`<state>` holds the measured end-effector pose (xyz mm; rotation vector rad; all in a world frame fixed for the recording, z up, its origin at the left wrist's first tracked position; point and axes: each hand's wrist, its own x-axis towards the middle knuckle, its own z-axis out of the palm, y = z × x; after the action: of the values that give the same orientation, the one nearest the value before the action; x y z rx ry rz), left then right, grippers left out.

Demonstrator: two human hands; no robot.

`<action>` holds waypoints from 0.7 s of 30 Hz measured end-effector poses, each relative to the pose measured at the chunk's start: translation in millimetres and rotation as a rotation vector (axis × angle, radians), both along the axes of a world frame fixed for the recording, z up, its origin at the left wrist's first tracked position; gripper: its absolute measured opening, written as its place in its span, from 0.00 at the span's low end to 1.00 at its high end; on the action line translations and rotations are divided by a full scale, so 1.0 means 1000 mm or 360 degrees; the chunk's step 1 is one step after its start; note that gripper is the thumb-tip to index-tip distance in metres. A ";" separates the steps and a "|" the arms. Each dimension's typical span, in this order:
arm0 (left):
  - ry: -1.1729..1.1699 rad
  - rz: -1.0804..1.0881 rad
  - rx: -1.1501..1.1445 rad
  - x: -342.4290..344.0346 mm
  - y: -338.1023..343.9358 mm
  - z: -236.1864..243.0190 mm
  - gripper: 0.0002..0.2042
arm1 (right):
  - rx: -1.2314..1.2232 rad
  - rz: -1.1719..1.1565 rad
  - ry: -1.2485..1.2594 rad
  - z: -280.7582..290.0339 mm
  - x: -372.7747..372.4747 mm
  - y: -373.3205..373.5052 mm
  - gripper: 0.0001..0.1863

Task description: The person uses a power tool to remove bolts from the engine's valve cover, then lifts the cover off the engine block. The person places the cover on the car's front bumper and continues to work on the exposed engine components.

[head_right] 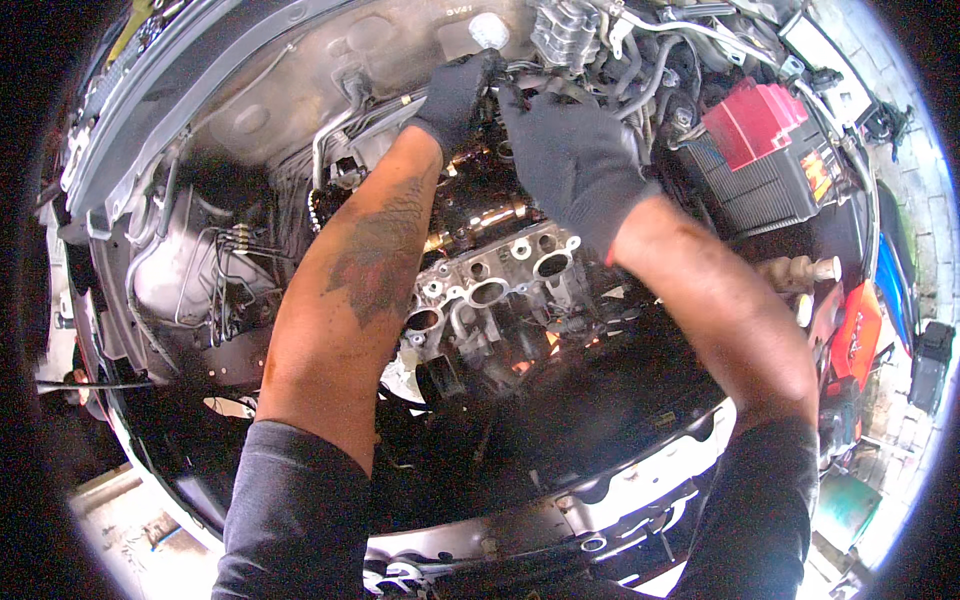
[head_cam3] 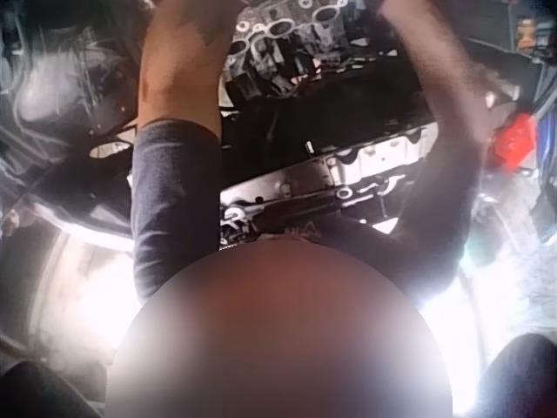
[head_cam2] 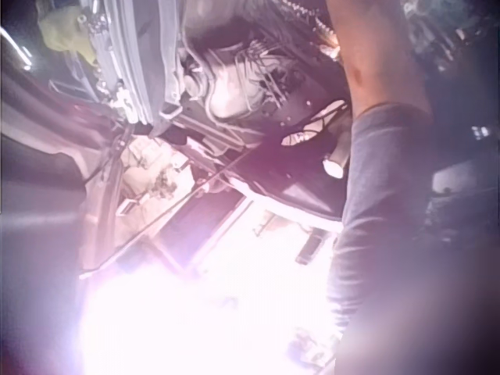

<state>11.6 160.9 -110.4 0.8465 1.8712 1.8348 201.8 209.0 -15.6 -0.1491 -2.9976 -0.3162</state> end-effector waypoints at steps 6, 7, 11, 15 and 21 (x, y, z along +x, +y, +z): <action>0.0230 0.0086 0.0015 -0.011 0.005 -0.015 0.19 | 0.0434 -0.0242 0.0182 -0.022 0.003 -0.008 0.17; 0.0215 0.0108 -0.0038 -0.010 0.008 -0.015 0.19 | 0.0434 -0.0191 0.0197 -0.021 0.002 -0.002 0.16; 0.0336 0.0269 -0.0363 0.004 0.009 0.003 0.15 | 0.0392 -0.0124 0.0144 -0.016 0.000 0.003 0.13; 0.0500 0.0442 -0.0423 0.004 0.013 0.001 0.12 | 0.0161 -0.0070 0.0097 -0.015 -0.004 0.007 0.14; 0.0529 0.0377 -0.0478 0.013 0.016 0.008 0.11 | 0.0117 0.0040 0.0168 -0.021 0.003 0.031 0.14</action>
<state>24.9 177.0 -102.5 0.8944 2.4730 1.5481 204.9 240.2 -36.6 -0.1166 -2.8765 -0.4025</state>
